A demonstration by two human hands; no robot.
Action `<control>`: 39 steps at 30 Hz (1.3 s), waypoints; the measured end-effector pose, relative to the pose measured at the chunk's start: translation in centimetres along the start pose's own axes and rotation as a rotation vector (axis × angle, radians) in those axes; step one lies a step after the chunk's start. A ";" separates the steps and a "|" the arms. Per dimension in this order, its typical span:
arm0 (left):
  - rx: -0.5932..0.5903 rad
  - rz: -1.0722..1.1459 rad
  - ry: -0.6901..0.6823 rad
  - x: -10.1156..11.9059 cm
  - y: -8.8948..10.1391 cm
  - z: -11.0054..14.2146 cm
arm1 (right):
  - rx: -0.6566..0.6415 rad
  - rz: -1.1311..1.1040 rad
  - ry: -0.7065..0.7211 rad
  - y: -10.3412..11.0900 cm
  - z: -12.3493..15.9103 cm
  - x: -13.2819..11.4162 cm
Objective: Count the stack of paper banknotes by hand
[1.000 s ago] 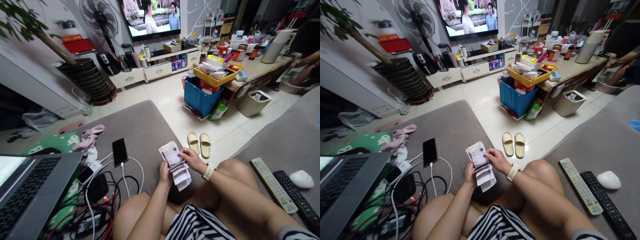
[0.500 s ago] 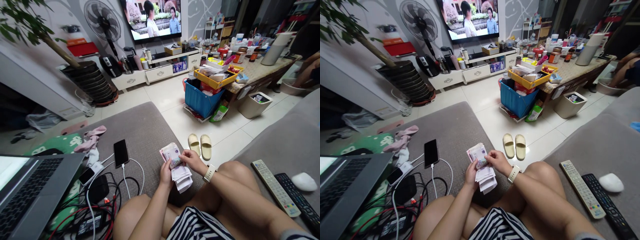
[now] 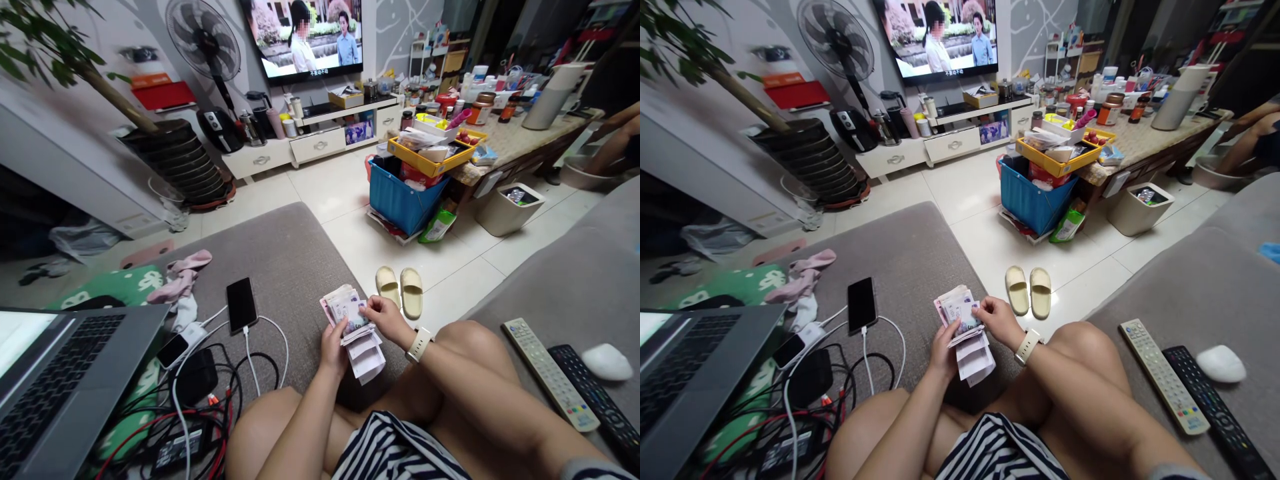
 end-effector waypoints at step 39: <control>0.050 0.030 -0.037 0.3 -0.1 -0.2 | -0.154 -0.210 -0.038 -0.7 0.6 -1.4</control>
Point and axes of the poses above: each hand's wrist, its own z-axis away from the middle knuckle, its own y-axis out of the back of the hand, x = y × z, the point moved 3 cm from there along -z, towards the middle knuckle, and after that the axes turned 8 degrees about -z, right-handed, at the moved point
